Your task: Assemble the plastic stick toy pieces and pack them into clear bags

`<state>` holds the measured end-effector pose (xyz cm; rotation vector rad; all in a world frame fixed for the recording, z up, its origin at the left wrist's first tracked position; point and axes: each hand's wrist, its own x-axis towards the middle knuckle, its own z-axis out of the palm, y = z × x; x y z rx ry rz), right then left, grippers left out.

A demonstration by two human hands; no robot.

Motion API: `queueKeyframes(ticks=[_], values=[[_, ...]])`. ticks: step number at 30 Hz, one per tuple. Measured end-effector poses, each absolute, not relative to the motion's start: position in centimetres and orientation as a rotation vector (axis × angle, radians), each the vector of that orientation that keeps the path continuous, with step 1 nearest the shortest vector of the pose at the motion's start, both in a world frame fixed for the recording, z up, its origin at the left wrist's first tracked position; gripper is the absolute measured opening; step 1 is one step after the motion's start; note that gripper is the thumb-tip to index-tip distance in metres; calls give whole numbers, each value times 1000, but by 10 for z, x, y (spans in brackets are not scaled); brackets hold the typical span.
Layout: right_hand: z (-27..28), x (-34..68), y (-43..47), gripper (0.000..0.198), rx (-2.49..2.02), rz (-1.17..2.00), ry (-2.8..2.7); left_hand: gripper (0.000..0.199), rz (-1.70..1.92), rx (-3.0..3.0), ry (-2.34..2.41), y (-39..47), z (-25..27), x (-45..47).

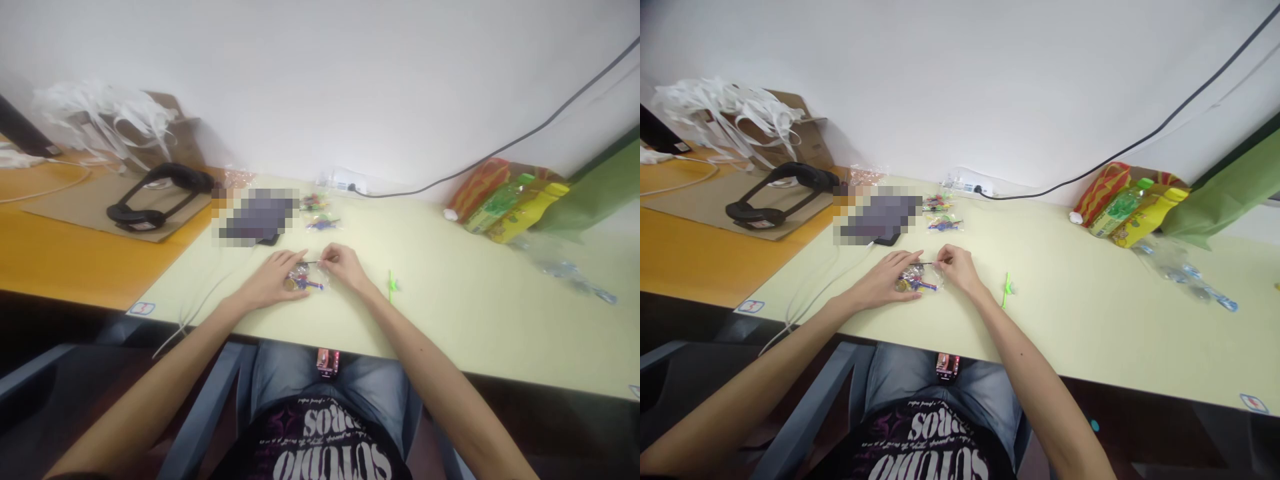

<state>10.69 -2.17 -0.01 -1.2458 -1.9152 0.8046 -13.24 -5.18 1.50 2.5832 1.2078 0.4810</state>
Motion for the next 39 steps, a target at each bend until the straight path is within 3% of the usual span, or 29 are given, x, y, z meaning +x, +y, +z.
queueKeyframes(ticks=[3, 7, 16, 20, 25, 30, 39], values=[[1, 108, -21, 20, -1210, 845, -1889, 92, 482, 2581, 1219, -52, 14, -132], [1, 106, -21, 8, -1202, 851, -1944, 94, 483, 2581, 1227, -52, 14, -132], [-3, 90, -15, 27, -1379, 648, -1955, 94, 479, 2612, 1217, -51, 13, -133], [10, 107, -20, 22, -1432, 585, -2065, 94, 485, 2621, 1200, -51, 12, -134], [34, 161, -53, 19, -1709, 222, -2182, 96, 486, 2619, 1232, -50, 12, -135], [40, 196, -100, 36, -2161, -28, -2191, 98, 455, 2696, 1137, -44, 14, -130], [25, 190, -106, 15, -2266, 93, -2160, 91, 383, 2723, 919, -10, 20, -98]])
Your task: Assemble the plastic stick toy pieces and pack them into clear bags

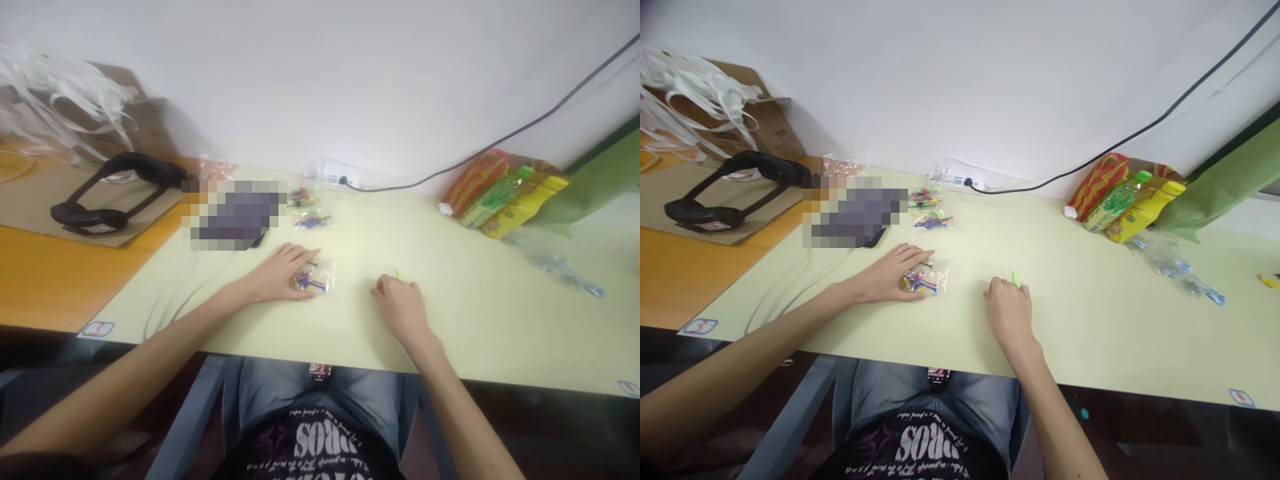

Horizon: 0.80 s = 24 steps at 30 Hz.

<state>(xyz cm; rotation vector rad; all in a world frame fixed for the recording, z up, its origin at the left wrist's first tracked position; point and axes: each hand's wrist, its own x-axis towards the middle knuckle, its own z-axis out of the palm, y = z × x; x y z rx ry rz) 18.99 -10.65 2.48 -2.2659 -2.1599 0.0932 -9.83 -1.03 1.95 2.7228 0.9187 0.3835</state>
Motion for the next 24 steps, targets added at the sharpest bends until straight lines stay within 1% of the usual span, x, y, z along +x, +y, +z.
queueKeyframes(ticks=[3, 6, 8, 10, 12, 14, 16, 20, 24], values=[[23, 189, -109, 18, -2204, 162, -2101, 95, 376, 2725, 891, 2, 20, -90], [25, 204, -116, 15, -2082, 277, -1934, 96, 381, 2718, 869, 10, 20, -84], [26, 222, -122, 14, -2078, 235, -1733, 95, 392, 2703, 868, 14, 20, -81], [25, 241, -128, 22, -2160, 173, -1575, 95, 400, 2691, 867, 17, 19, -78], [20, 253, -134, 34, -2232, 197, -1571, 95, 411, 2684, 858, 20, 18, -75], [12, 257, -139, 42, -2268, 211, -1619, 95, 426, 2680, 850, 22, 17, -72], [3, 255, -143, 39, -2248, 192, -1651, 95, 439, 2672, 856, 22, 16, -70], [-8, 246, -142, 18, -2131, 208, -1676, 97, 452, 2645, 873, 16, 15, -75], [-2, 234, -137, 17, -2042, 263, -1687, 97, 468, 2611, 872, 10, 15, -81]])
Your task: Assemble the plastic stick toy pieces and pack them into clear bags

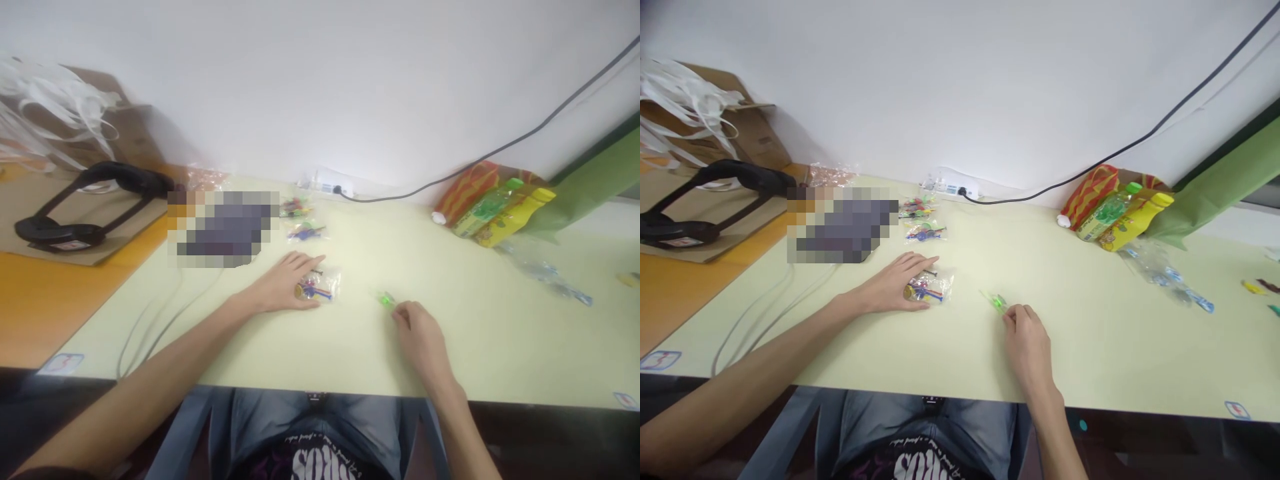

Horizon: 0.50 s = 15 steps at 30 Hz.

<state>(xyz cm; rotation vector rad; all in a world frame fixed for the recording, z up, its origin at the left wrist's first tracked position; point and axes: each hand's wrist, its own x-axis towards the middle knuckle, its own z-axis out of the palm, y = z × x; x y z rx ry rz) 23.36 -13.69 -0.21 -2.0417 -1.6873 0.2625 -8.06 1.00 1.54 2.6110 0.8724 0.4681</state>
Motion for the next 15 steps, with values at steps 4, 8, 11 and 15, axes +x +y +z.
queueKeyframes(ticks=[4, 8, 11, 15], values=[[18, 217, -130, 15, -1803, 467, -1710, 96, 470, 2592, 875, 9, 17, -81], [39, 204, -116, 16, -1742, 427, -1787, 98, 479, 2596, 871, 9, 18, -80], [45, 199, -106, 19, -1753, 341, -1883, 97, 472, 2595, 875, 9, 20, -80], [40, 193, -99, 19, -1717, 228, -1994, 96, 472, 2583, 864, 7, 22, -80]])
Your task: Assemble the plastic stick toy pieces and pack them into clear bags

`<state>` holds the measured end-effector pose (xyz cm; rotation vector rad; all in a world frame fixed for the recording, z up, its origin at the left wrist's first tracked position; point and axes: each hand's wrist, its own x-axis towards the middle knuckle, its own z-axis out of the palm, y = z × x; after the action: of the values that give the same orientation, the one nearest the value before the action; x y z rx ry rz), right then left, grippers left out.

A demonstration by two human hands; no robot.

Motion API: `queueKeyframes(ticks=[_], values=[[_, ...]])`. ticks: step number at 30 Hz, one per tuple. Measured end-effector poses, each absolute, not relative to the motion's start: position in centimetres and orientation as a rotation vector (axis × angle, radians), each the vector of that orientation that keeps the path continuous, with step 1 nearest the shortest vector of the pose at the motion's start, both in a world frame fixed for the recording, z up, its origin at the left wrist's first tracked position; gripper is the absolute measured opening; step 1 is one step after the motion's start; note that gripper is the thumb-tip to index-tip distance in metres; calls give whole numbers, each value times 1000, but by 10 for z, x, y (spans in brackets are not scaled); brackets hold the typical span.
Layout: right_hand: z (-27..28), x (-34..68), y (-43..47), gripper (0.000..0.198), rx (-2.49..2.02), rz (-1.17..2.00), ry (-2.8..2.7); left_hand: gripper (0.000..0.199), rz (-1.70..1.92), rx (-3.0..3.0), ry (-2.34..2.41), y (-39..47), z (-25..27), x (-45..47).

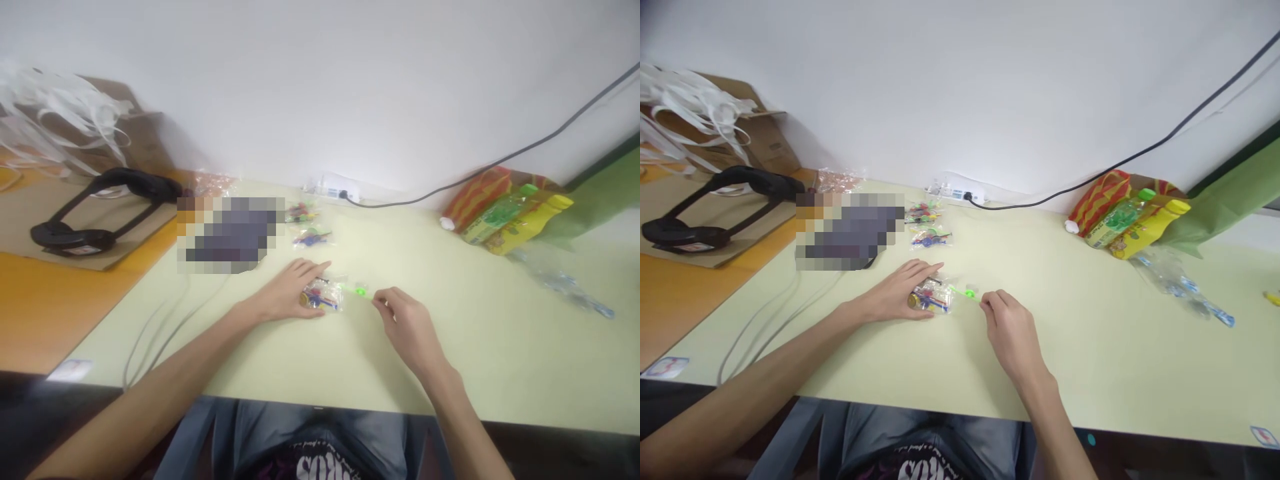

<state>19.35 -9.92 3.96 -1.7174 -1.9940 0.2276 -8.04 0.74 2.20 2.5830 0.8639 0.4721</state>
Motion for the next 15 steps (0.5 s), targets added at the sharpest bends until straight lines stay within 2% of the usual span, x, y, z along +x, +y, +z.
queueKeyframes(ticks=[6, 15], values=[[20, 183, -101, 22, -1517, -99, -2162, 94, 478, 2565, 903, 7, 24, -80], [6, 209, -110, 22, -1363, -228, -2246, 96, 473, 2551, 931, 9, 22, -82]])
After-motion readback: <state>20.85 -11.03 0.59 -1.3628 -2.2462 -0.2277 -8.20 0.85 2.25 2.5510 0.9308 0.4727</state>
